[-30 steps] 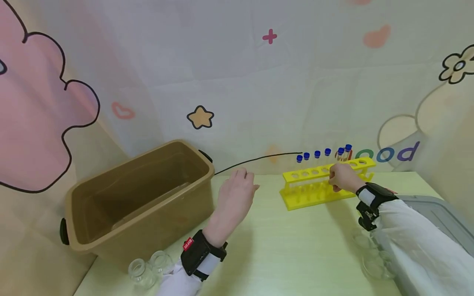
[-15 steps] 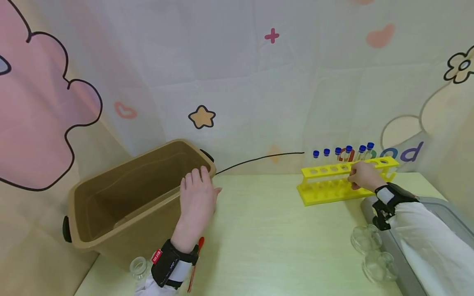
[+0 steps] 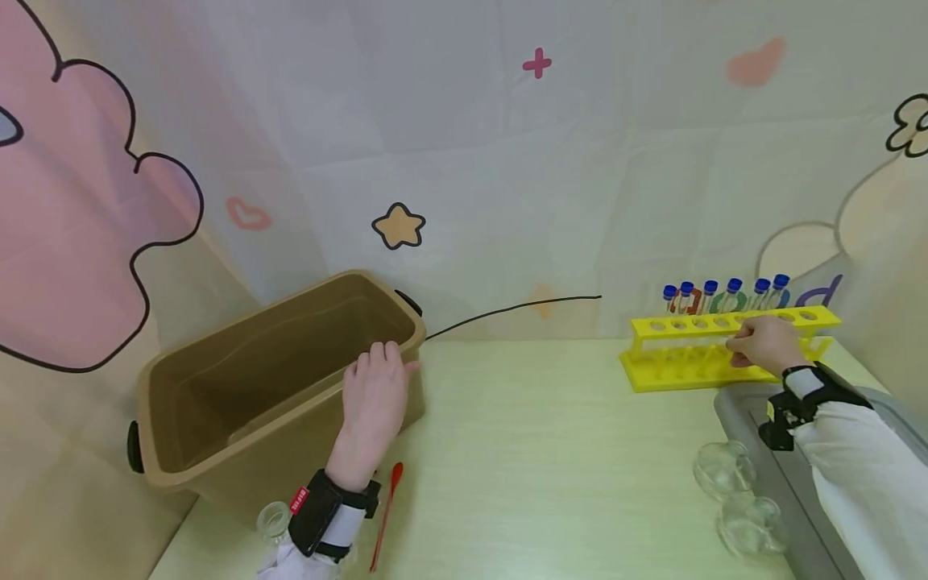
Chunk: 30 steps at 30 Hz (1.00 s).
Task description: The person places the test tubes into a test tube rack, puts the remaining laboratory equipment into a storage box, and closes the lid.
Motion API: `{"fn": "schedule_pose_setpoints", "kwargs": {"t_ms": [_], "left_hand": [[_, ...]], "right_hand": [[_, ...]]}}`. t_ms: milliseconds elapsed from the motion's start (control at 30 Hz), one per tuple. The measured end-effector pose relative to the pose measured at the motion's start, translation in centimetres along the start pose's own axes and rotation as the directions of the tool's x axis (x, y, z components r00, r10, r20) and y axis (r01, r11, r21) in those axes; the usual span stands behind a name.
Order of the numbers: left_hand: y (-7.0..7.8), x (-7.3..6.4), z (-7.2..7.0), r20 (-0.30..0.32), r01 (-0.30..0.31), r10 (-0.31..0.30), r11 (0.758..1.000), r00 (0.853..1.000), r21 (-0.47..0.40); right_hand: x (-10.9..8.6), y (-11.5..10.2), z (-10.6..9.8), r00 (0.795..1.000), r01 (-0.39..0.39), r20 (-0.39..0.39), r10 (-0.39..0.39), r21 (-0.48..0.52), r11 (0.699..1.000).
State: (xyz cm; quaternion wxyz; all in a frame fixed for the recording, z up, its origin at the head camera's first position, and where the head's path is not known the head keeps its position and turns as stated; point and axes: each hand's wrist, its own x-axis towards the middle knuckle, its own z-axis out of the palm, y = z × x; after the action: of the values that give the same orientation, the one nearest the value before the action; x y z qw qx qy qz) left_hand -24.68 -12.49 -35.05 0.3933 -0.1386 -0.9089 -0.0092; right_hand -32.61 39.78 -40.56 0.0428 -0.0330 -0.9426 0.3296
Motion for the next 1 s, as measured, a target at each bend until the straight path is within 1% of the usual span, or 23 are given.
{"fn": "schedule_pose_setpoints", "kwargs": {"t_ms": [33,100,167,233,267,300,400,500,567,733,867,1000], "left_hand": [[-0.2,0.1,0.2,-0.009,-0.008,0.008,1.0,1.0,0.003],[-0.6,0.2,0.7,-0.01,-0.02,0.02,1.0,1.0,-0.002],[-1.0,0.4,1.2,-0.006,-0.025,0.024,0.999,1.0,-0.032],[-1.4,0.5,1.7,0.002,-0.03,0.031,0.997,1.0,-0.076],[-1.4,0.6,1.9,0.003,-0.033,0.033,0.994,0.999,-0.101],[-1.5,0.6,2.0,0.001,-0.037,0.037,0.991,0.999,-0.125],[-1.3,0.7,2.4,0.001,-0.054,0.054,0.986,0.999,-0.16],[-1.0,0.8,2.5,0.001,-0.066,0.067,0.985,0.998,-0.161],[-0.4,1.0,2.5,-0.001,-0.069,0.07,0.983,0.998,-0.168],[1.3,1.3,2.4,0.003,-0.087,0.089,0.976,0.996,-0.198],[3.0,1.5,2.5,0.02,-0.101,0.108,0.97,0.994,-0.222],[4.7,1.9,2.6,0.018,-0.124,0.132,0.963,0.991,-0.24]], "right_hand": [[0.4,0.8,0.1,0.999,-0.03,-0.018,0.03,0.004,1.0],[1.3,2.8,0.2,0.998,-0.05,-0.035,0.05,0.008,0.999],[2.2,4.8,0.3,0.997,-0.063,-0.043,0.064,0.021,0.998],[2.9,6.4,0.2,0.997,-0.056,-0.058,0.057,0.027,0.998],[3.2,7.2,0.2,0.998,-0.036,-0.057,0.038,0.034,0.999],[3.6,7.9,0.1,0.997,-0.033,-0.063,0.036,0.046,0.998],[4.5,9.8,0.5,0.994,-0.017,-0.109,0.02,0.034,0.999],[5.8,11.6,1.5,0.985,-0.01,-0.17,0.009,-0.007,1.0],[6.4,12.6,2.0,0.979,-0.014,-0.201,0.009,-0.023,1.0],[7.3,13.3,2.9,0.967,-0.02,-0.256,0.015,-0.016,1.0],[7.2,13.3,3.2,0.948,-0.008,-0.318,-0.005,-0.039,0.999],[6.7,13.3,3.1,0.938,-0.013,-0.345,0.011,-0.003,1.0]]}}
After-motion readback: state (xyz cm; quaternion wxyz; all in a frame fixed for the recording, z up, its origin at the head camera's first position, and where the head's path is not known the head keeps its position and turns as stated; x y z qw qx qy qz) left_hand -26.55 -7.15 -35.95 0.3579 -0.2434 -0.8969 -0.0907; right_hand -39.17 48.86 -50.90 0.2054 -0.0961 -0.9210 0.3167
